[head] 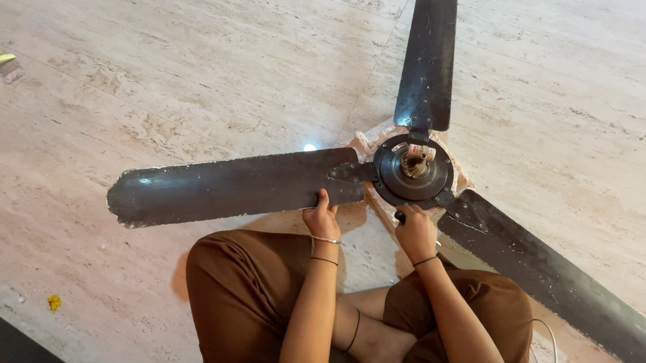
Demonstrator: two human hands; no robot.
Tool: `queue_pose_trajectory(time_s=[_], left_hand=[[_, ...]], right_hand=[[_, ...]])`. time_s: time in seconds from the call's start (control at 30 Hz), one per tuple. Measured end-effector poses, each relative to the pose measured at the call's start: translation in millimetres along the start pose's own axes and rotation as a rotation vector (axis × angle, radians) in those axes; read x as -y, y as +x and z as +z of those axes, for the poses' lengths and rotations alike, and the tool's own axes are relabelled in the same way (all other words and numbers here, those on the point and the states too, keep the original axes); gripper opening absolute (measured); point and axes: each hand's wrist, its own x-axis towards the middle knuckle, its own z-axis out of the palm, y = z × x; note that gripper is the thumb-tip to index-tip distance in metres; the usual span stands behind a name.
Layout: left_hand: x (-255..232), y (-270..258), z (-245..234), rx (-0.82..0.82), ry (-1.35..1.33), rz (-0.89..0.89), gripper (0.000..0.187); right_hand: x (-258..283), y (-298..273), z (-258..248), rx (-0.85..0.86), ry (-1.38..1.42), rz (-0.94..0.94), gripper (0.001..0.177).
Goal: The person sits on the floor and uses a screwdriver to attach fan blades to the central motor housing of a ceiling fan. They secure each blade by tightening screws at the mounting points.
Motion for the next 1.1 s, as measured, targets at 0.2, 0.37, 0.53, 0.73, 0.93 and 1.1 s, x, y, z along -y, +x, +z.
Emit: queue_pose_trajectory(time_s=[0.2,0.37,0.53,0.73,0.93,1.1], left_hand=[[-1,-37,-5,-0.006,0.479,0.085,0.047],[-8,-47,-14,0.032,0.929,0.190,0.067],[-14,-49,-16,0.056,1.026,0.253,0.077],[-15,-50,-1,0.008,0.452,0.004,0.049],[-4,-41,-11,0.004,0.266,-0.064,0.028],[4,-29,-23,-0.111,0.289,-0.157,0.017]], right_hand=[[2,-4,-7,0.002,0.066,0.005,0.026],[2,-6,-16,-0.027,0.103,-0.006,0.032],[6,-4,-16,-0.094,0.128,-0.049,0.026],[14,5,-14,-0.162,0.148,-0.040,0.022],[24,37,-2,-0.170,0.253,-0.162,0.013],[32,53,7,-0.150,0.152,-0.184,0.020]])
